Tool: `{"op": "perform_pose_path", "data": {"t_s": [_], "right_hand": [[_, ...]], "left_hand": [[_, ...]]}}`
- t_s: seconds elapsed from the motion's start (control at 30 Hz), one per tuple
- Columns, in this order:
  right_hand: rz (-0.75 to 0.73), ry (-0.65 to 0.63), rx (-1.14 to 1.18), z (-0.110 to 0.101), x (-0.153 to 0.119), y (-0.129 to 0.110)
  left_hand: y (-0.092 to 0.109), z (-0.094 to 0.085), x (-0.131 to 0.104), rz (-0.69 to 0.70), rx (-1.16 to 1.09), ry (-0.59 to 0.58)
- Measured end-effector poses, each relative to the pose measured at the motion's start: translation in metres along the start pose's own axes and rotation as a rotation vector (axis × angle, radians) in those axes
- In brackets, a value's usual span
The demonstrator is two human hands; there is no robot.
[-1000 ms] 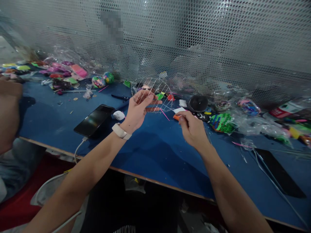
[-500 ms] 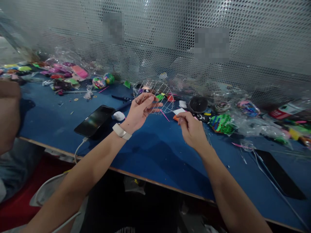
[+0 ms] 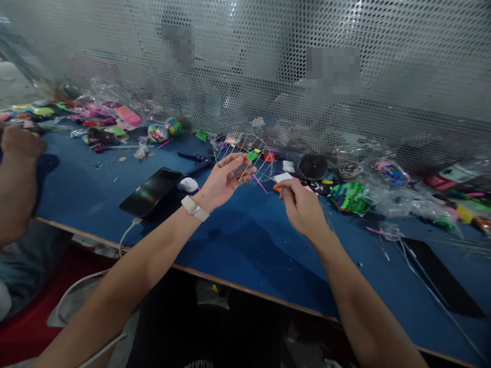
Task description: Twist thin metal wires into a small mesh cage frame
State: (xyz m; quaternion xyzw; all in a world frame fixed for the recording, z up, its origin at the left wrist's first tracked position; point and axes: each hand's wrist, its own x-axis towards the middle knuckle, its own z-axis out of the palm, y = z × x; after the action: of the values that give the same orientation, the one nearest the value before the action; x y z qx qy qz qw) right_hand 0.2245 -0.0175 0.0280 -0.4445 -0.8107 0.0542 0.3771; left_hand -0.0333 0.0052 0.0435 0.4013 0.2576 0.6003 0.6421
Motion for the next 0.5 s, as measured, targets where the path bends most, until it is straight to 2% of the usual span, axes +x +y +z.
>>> {"op": "perform_pose_path", "data": {"t_s": [0.3, 0.5], "right_hand": [[-0.014, -0.018, -0.006, 0.0011, 0.0007, 0.0012], [0.007, -0.003, -0.035, 0.0005, 0.0005, -0.0037]], "left_hand": [[-0.0030, -0.0018, 0.0032, 0.009, -0.028, 0.004], [-0.0063, -0.0019, 0.0052, 0.124, 0.056, -0.014]]}}
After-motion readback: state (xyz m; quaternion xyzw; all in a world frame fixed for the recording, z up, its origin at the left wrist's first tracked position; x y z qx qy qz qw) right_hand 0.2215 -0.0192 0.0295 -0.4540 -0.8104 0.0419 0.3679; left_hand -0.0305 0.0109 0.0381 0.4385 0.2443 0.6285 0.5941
